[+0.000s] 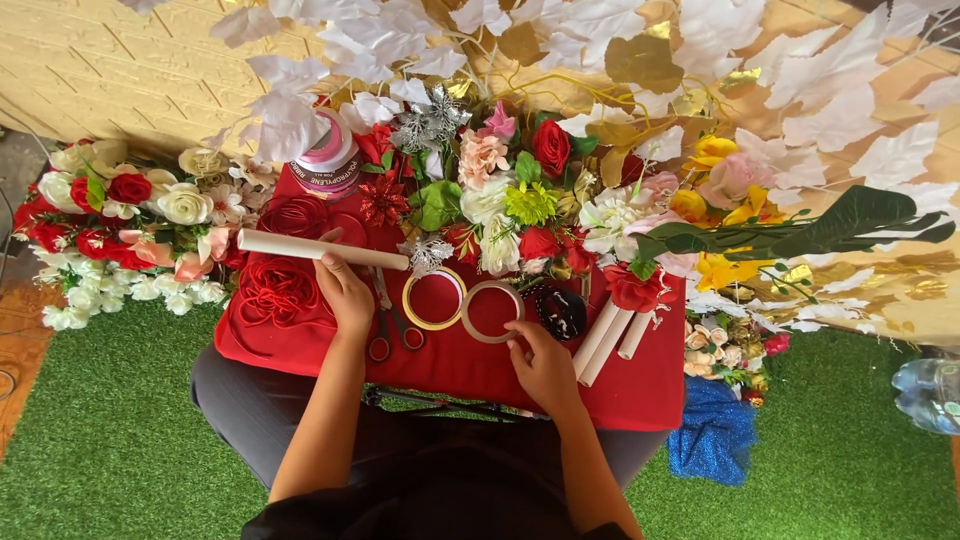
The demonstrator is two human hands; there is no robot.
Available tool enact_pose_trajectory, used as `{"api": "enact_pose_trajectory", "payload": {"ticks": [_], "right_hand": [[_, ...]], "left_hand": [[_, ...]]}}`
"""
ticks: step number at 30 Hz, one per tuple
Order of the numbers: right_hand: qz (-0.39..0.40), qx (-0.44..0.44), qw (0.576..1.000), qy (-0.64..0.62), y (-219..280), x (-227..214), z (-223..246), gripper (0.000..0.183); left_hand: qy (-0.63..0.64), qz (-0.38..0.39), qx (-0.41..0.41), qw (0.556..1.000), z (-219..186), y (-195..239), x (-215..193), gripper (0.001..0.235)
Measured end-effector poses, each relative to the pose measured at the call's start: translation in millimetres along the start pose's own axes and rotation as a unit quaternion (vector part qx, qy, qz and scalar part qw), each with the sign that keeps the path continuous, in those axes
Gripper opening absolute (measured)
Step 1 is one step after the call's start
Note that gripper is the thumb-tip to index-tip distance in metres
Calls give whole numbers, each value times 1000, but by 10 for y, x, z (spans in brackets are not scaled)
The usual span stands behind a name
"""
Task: Decorating paper tubes with ribbon and tape as part of flower packaging
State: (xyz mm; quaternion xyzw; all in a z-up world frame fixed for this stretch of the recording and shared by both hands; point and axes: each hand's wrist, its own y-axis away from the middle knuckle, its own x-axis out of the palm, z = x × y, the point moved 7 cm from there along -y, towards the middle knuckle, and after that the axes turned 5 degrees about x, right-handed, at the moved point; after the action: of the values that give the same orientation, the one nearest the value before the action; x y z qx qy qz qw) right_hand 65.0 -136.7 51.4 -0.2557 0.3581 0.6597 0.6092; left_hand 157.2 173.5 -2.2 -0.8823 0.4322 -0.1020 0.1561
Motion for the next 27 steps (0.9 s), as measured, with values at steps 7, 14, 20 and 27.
{"api": "enact_pose_trajectory", "payload": {"ticks": [7, 14, 20, 27], "right_hand": [[13, 7, 1000, -13, 42, -71, 169, 34], [-147, -100, 982, -70, 0, 88, 258, 28], [-160, -239, 951, -116, 50, 128, 827, 24], [-164, -255, 938, -166, -16, 85, 862, 21]], "left_hand": [[-57, 7, 157, 986, -277, 41, -7, 56], [-290, 15, 210, 933, -462, 382, 468, 28], [-377, 45, 212, 900, -649, 565, 816, 46], [-418, 33, 240, 875, -694, 674, 886, 45]]}}
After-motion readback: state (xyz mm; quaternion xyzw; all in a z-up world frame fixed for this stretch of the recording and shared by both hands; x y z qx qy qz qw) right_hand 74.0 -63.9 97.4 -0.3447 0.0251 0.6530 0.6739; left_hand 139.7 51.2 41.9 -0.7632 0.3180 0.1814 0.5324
